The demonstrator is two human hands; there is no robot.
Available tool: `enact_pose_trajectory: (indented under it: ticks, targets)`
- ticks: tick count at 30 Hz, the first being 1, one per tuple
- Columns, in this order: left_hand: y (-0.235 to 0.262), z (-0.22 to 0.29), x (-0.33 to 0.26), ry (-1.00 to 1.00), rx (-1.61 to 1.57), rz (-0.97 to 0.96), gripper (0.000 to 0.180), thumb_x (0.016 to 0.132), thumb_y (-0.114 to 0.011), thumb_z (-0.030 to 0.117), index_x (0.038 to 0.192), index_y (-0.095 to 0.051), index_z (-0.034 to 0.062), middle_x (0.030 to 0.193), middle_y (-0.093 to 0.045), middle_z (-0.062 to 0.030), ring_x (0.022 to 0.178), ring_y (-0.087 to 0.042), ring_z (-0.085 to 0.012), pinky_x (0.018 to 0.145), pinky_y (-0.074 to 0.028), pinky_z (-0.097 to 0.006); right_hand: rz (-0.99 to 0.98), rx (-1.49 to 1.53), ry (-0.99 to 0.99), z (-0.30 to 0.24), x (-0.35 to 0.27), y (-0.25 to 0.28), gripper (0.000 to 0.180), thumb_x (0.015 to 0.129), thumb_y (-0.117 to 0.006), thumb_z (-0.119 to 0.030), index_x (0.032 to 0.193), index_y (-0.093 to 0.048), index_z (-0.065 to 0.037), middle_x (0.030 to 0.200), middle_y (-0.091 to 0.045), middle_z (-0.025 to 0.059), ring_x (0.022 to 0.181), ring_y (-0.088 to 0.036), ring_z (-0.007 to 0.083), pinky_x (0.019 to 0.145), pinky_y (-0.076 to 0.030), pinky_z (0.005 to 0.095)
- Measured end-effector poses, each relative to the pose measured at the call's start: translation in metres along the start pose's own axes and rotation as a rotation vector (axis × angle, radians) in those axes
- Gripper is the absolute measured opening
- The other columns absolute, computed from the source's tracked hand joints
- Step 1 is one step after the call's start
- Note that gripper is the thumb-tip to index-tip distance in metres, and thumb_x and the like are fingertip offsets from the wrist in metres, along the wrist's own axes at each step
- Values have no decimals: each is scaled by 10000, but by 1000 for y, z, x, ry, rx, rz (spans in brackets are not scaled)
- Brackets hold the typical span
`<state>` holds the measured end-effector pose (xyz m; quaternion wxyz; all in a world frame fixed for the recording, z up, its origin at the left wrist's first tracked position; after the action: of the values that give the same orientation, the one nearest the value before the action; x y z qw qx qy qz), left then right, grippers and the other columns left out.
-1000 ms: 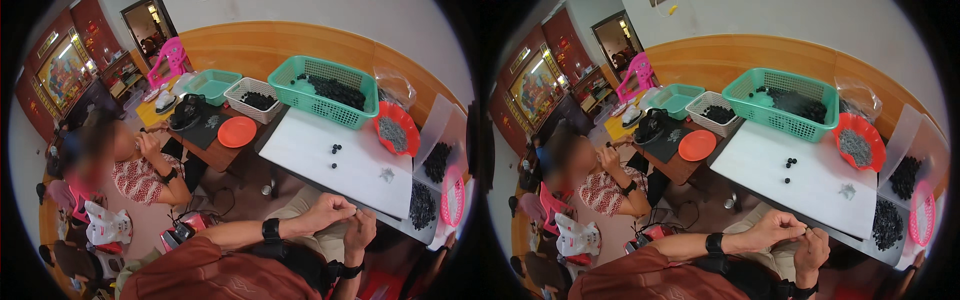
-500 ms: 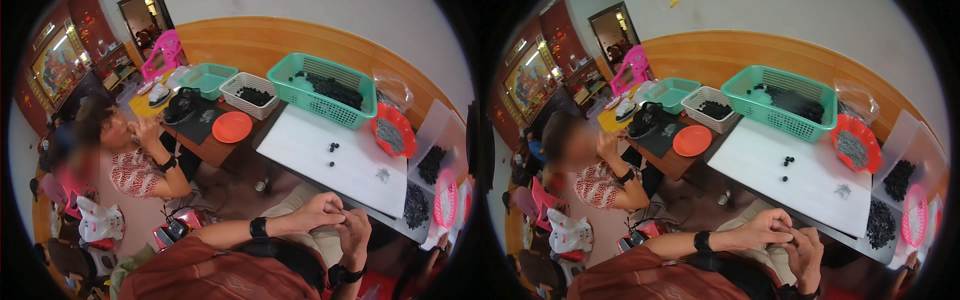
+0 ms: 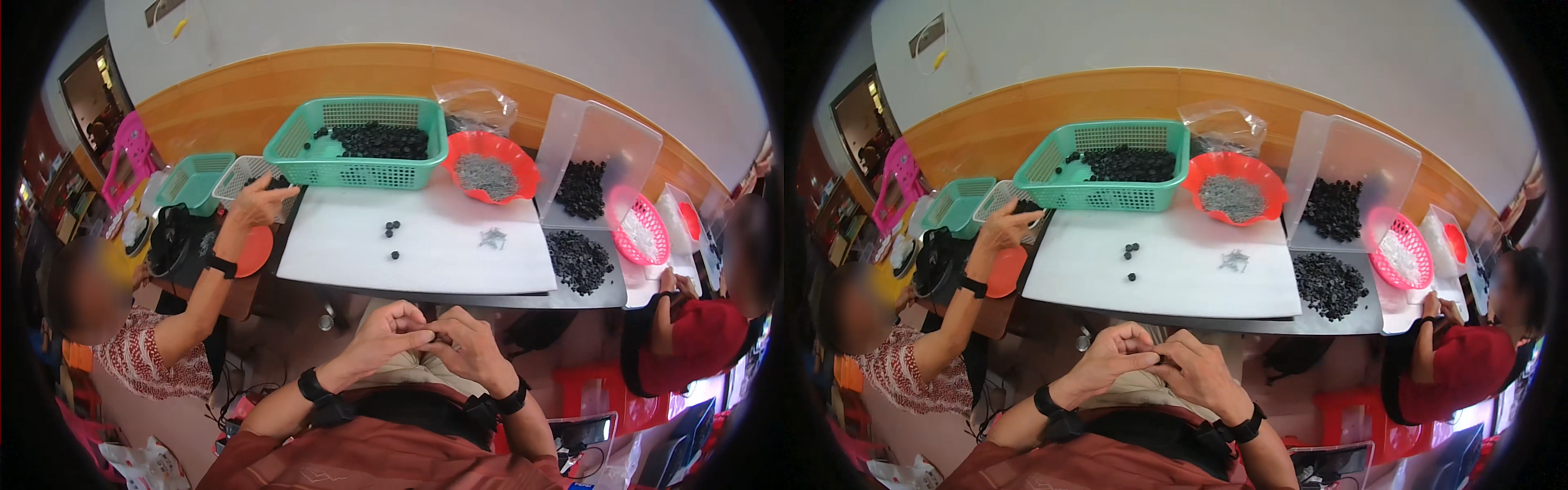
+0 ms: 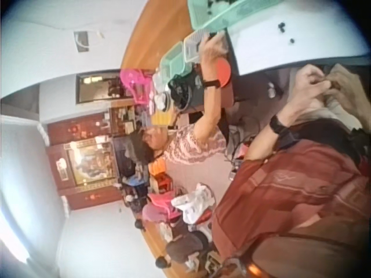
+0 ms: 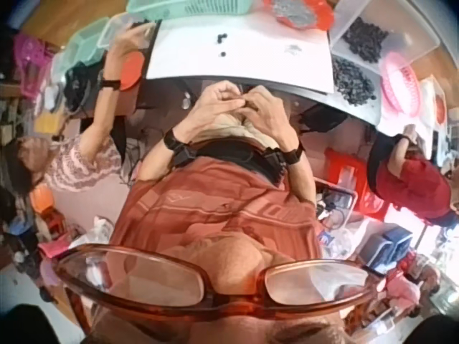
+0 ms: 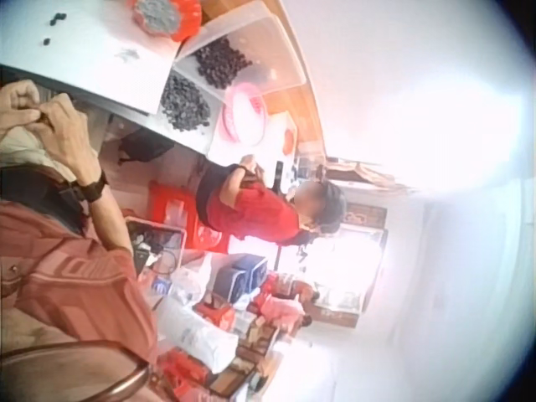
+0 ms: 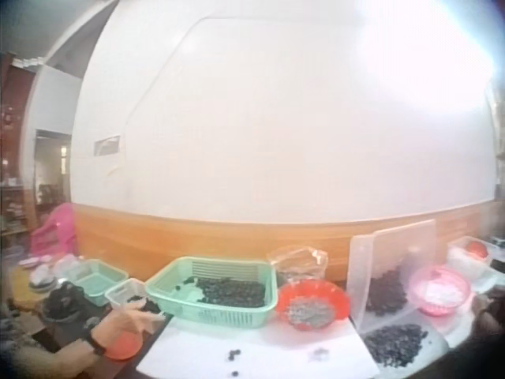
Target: Manually assembling small black plastic components by hand on a white surface.
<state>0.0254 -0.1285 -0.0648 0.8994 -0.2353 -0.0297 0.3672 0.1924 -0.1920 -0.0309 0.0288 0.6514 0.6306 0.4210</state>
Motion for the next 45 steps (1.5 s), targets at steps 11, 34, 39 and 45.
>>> enact_pose_trajectory:
  ticks: [11,34,39,45]
  targets:
    - [-6,3,3,-50,29,65,149,923,-729,-12,1012,-619,31,967,-696,-48,878,-668,-94,803,-553,-240,40,-36,39,14,-8,-5,260,855,-785,-218,1062,-692,-91,912,-628,60,697,-644,286,573,-509,401]
    - [46,69,30,-328,510,401,167,900,-770,15,1058,-722,-11,966,-722,-23,855,-644,-63,781,-523,-219,387,-23,-58,74,21,24,150,853,-781,-9,989,-716,-5,912,-659,106,613,-610,169,560,-491,278]
    - [67,105,52,-466,759,496,169,888,-783,45,1045,-753,-8,934,-746,-34,826,-654,-72,750,-529,-236,415,108,-131,85,17,22,133,873,-769,-13,992,-712,8,900,-655,87,675,-609,137,594,-487,256]
    - [78,144,80,-439,1028,628,196,887,-787,88,1055,-758,-8,886,-745,-30,818,-661,-72,743,-536,-242,373,77,-162,77,21,28,111,887,-752,-8,986,-708,17,889,-655,85,692,-608,133,609,-482,248]
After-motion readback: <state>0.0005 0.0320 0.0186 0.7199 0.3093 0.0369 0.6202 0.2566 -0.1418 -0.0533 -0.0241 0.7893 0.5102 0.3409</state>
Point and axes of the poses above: each hand's wrist, its own x-axis towards the middle knuckle, its own y-axis out of the back of the hand, z = x × y, the point moved 3 cm from there along x, towards the middle knuckle
